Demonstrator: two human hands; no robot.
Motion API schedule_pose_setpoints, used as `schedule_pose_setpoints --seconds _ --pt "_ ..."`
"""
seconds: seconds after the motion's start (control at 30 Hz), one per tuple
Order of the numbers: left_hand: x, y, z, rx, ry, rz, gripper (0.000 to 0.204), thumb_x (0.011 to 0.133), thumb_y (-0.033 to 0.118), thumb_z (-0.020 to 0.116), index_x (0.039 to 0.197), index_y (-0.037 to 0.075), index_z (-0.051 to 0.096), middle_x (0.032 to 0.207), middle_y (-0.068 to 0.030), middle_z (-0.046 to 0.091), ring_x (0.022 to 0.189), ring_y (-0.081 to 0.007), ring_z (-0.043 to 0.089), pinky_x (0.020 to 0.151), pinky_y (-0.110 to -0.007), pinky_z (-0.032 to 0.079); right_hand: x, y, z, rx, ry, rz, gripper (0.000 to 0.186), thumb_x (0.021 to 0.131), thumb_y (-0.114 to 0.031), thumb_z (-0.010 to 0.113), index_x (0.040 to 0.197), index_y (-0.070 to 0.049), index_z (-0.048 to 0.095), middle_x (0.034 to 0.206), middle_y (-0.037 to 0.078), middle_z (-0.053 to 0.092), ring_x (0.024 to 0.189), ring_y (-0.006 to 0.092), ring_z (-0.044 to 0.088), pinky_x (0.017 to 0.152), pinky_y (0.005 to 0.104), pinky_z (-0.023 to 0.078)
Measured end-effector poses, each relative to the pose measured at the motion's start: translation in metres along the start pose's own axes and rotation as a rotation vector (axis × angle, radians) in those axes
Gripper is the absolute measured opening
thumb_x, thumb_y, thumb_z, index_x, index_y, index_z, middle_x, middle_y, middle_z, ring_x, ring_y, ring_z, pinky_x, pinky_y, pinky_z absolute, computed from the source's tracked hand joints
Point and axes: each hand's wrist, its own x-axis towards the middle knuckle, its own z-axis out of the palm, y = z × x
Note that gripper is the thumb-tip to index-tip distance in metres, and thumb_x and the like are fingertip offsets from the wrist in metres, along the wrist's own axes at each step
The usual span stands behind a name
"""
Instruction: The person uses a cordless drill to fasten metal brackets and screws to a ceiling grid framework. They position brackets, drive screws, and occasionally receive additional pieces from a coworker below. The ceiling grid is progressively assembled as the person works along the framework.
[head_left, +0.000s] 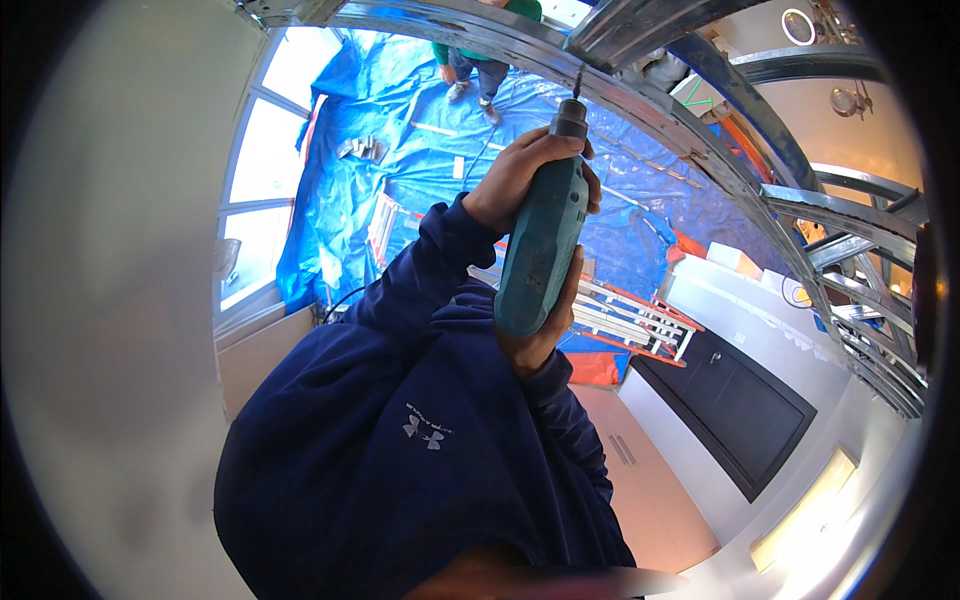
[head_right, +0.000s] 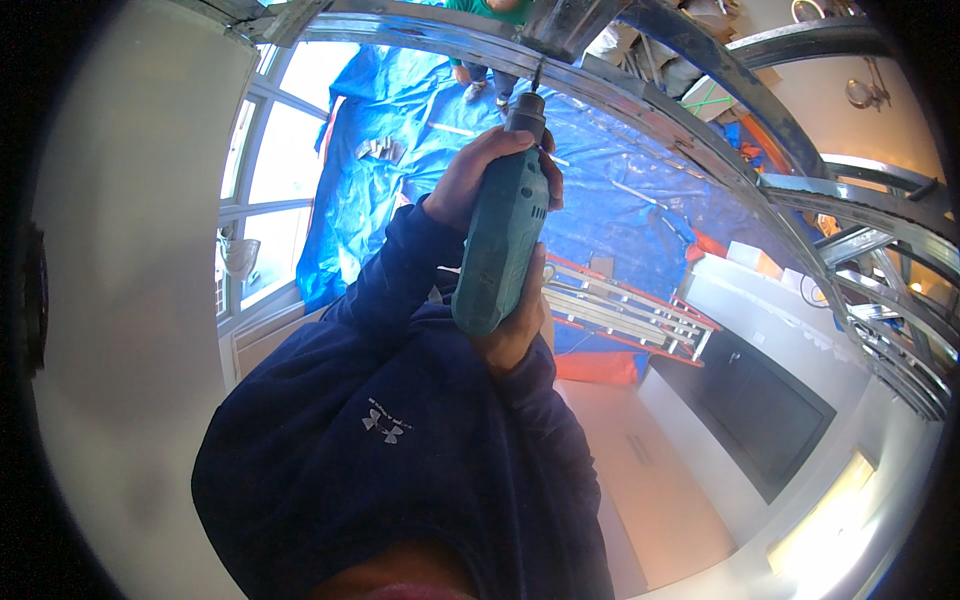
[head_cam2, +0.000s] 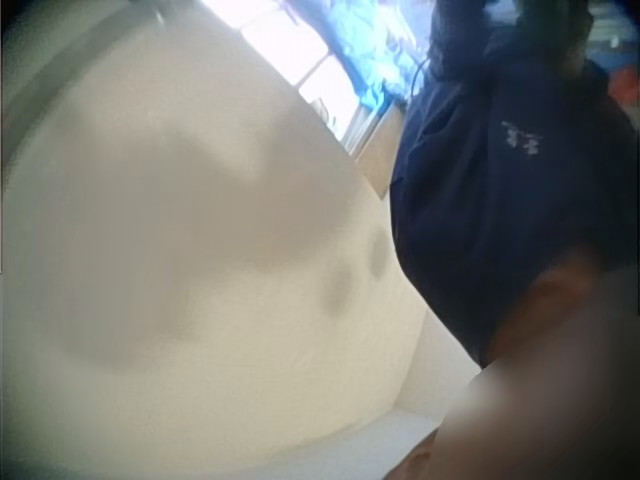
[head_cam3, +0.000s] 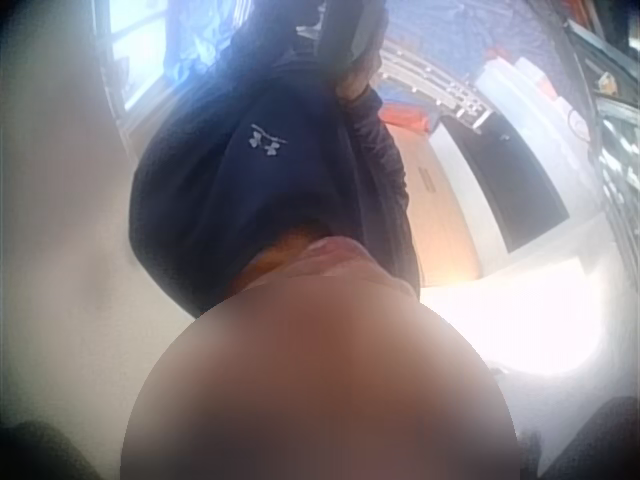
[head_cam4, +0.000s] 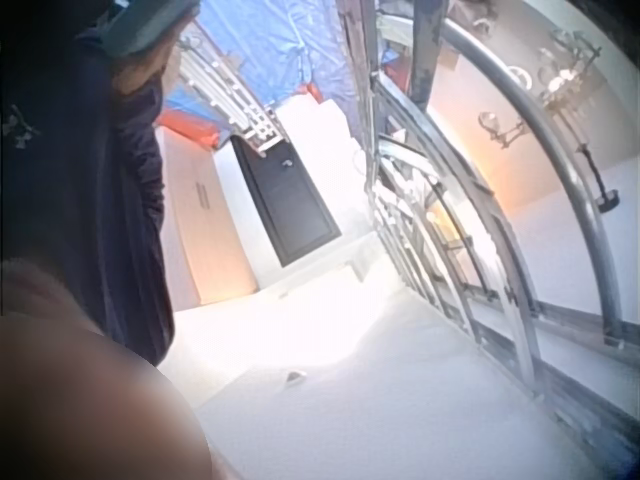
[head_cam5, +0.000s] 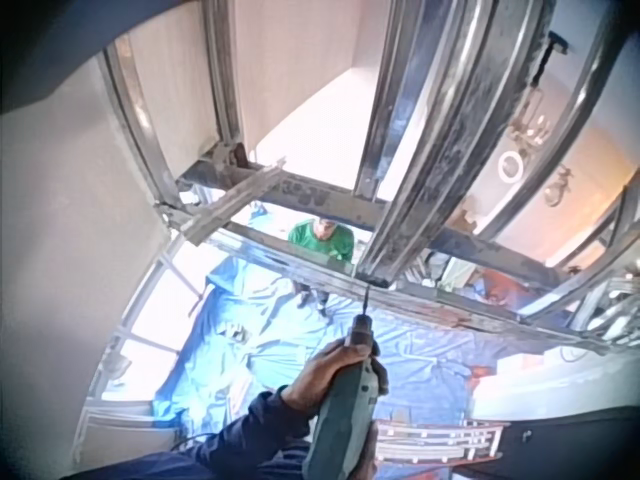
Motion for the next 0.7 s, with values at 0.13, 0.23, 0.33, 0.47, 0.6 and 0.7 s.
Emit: schedule_pose_setpoints --seconds 0.13,0.23,0.33,0.47,0.6,0.7 --pt "-0.001 -0.003 -0.002 -0.045 -0.028 0.004 0.038 0.100 0.033 0.054 0.122 0.002 0.052 0.093 -0.0242 0.072 0.087 -0.0336 0.073 0.081 -0.042 0.057 -0.003 0.002 -0.001 0.000 0.001 0.011 0.093 0.082 -0.002 0.069 0.160 0.006 0.018 0.133 0.031 0.062 0.112 0.0410 0.070 0.093 0.0436 0.057" --pt "-0.002 -0.004 -0.003 -0.032 -0.042 -0.008 0.052 0.101 0.045 0.049 0.130 0.002 0.050 0.103 -0.0233 0.070 0.097 -0.0341 0.071 0.091 -0.042 0.056 -0.007 0.007 0.000 0.013 0.010 0.006 0.093 0.082 -0.003 0.069 0.160 0.005 0.019 0.132 0.030 0.062 0.111 0.0403 0.070 0.093 0.0436 0.057" --pt "0.003 -0.001 -0.005 -0.099 -0.062 0.034 0.064 0.102 0.054 0.047 0.135 -0.001 0.048 0.116 -0.0236 0.067 0.107 -0.0361 0.070 0.100 -0.042 0.055 -0.010 0.011 0.003 0.033 0.032 -0.008 0.094 0.082 -0.006 0.071 0.160 0.004 0.019 0.132 0.029 0.063 0.111 0.0396 0.070 0.094 0.0439 0.056" --pt "0.029 0.010 -0.016 -0.111 0.129 0.123 0.068 0.103 0.057 0.051 0.133 -0.004 0.049 0.125 -0.0241 0.063 0.114 -0.0377 0.068 0.104 -0.042 0.053 -0.012 0.015 0.004 0.023 0.042 -0.022 0.095 0.082 -0.010 0.072 0.160 0.004 0.020 0.137 0.028 0.059 0.117 0.0399 0.067 0.100 0.0452 0.053" --pt "0.053 0.010 -0.023 0.085 0.154 0.274 0.053 0.104 0.046 0.058 0.124 -0.003 0.057 0.115 -0.0192 0.068 0.108 -0.0325 0.070 0.103 -0.042 0.054 -0.021 0.016 -0.008 -0.062 0.002 -0.020 0.076 0.095 -0.018 0.067 0.156 0.005 0.027 0.126 0.021 0.064 0.110 0.0288 0.068 0.095 0.0390 0.055" --pt "0.056 0.006 -0.016 0.161 0.340 0.322 0.048 0.102 0.046 0.062 0.117 0.001 0.061 0.111 -0.0152 0.069 0.102 -0.0261 0.071 0.092 -0.038 0.055 -0.035 0.018 -0.021 -0.237 -0.052 0.036 0.061 0.103 -0.034 0.054 0.150 0.001 0.037 0.122 0.015 0.066 0.107 0.0237 0.066 0.091 0.0354 0.055"
